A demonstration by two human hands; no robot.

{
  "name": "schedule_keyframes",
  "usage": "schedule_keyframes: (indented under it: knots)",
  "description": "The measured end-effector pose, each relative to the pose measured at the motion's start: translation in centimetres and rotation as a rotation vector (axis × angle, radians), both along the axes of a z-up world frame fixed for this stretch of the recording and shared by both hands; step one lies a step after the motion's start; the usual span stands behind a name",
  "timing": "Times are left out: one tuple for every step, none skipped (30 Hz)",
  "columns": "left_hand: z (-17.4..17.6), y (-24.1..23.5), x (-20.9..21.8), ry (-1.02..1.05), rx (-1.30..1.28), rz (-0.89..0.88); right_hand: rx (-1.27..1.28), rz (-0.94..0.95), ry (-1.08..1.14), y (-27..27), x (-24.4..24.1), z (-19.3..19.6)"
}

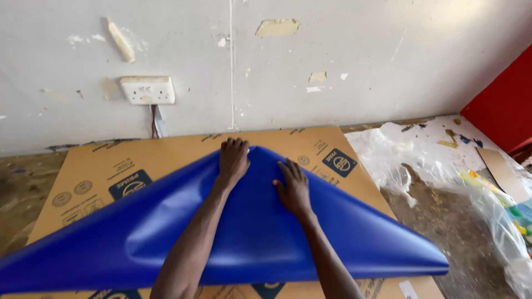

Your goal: The person is preparing and applying a blue vinyl sheet onto a large acrylic board by unrolling it, smoothing it by hand, and trimming it with a utility knife.

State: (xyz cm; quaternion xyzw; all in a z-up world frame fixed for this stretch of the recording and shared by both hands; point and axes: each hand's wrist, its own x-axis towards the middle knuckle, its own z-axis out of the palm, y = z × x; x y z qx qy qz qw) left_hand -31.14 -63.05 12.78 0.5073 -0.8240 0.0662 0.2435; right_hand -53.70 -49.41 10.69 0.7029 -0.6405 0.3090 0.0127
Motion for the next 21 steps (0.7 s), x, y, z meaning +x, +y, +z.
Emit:
schedule_keyframes:
  knots:
    - [-1.7,-1.6,-0.1,0.000,-0.007,0.000,-0.007,0.000,0.000,-3.3,-0.3,-1.2]
    - [-3.9,-2.8,0.0,-0.015,0.012,-0.009,0.091,0.005,-0.021,-6.1,-0.4,-2.9]
    - [-6.1,-4.0,0.2,-0.030,0.031,-0.018,0.189,0.011,-0.041,-8.9,-0.4,-4.7]
    - [-6.7,-4.4,0.2,-0.034,0.030,-0.016,0.188,0.013,-0.045,-12.8,-1.8,-6.9]
    - [-7.3,-4.8,0.3,-0.055,0.048,-0.024,0.384,0.097,-0.118,-16.7,-3.2,-9.2]
    - [-8.4,-4.6,0.6,-0.076,0.075,-0.029,0.588,0.185,-0.190,-20.1,-4.3,-12.0]
    - [-8.8,-4.8,0.9,-0.078,0.082,-0.023,0.596,0.191,-0.192,-19.2,-3.8,-8.5]
    - [-9.0,-5.0,1.1,-0.059,0.095,-0.042,0.789,0.257,-0.301,-18.4,-3.4,-4.8]
    - [-9.3,-5.3,1.3,-0.039,0.109,-0.060,0.980,0.324,-0.410,-17.6,-3.0,-1.1]
    - [-9.9,-6.1,1.2,-0.038,0.108,-0.061,0.980,0.322,-0.409,-19.7,-3.2,-3.0]
    - [-10.5,-6.9,1.1,-0.038,0.099,-0.058,0.930,0.278,-0.292,-21.7,-3.3,-5.0]
    - [-11.3,-7.3,1.0,-0.036,0.095,-0.053,0.883,0.233,-0.175,-23.3,-3.5,-7.0]
    - [-12.3,-8.7,1.4,-0.032,0.100,-0.053,0.889,0.232,-0.172,-23.7,-2.8,-7.6]
    - [-13.4,-10.0,1.9,-0.057,0.205,-0.039,0.815,0.156,0.010,-24.3,-1.9,-8.1]
    - [-14.4,-11.2,2.5,-0.081,0.310,-0.026,0.734,0.081,0.190,-24.8,-0.9,-8.5]
    - [-12.4,-11.3,3.4,-0.077,0.307,-0.016,0.731,0.089,0.196,-24.9,-0.6,-8.8]
    - [-10.4,-11.2,4.2,-0.052,0.492,0.001,0.710,0.106,0.202,-25.0,-0.3,-8.9]
    - [-8.4,-11.1,5.2,-0.026,0.678,0.017,0.691,0.123,0.205,-25.0,0.1,-9.2]
    - [-7.5,-11.6,6.4,-0.024,0.676,0.025,0.689,0.132,0.208,-25.3,0.2,-9.7]
    - [-6.5,-12.1,7.6,-0.004,0.754,0.078,0.621,0.141,0.225,-25.6,0.4,-10.2]
    - [-5.5,-12.7,8.8,0.016,0.832,0.132,0.553,0.150,0.242,-25.8,0.6,-10.6]
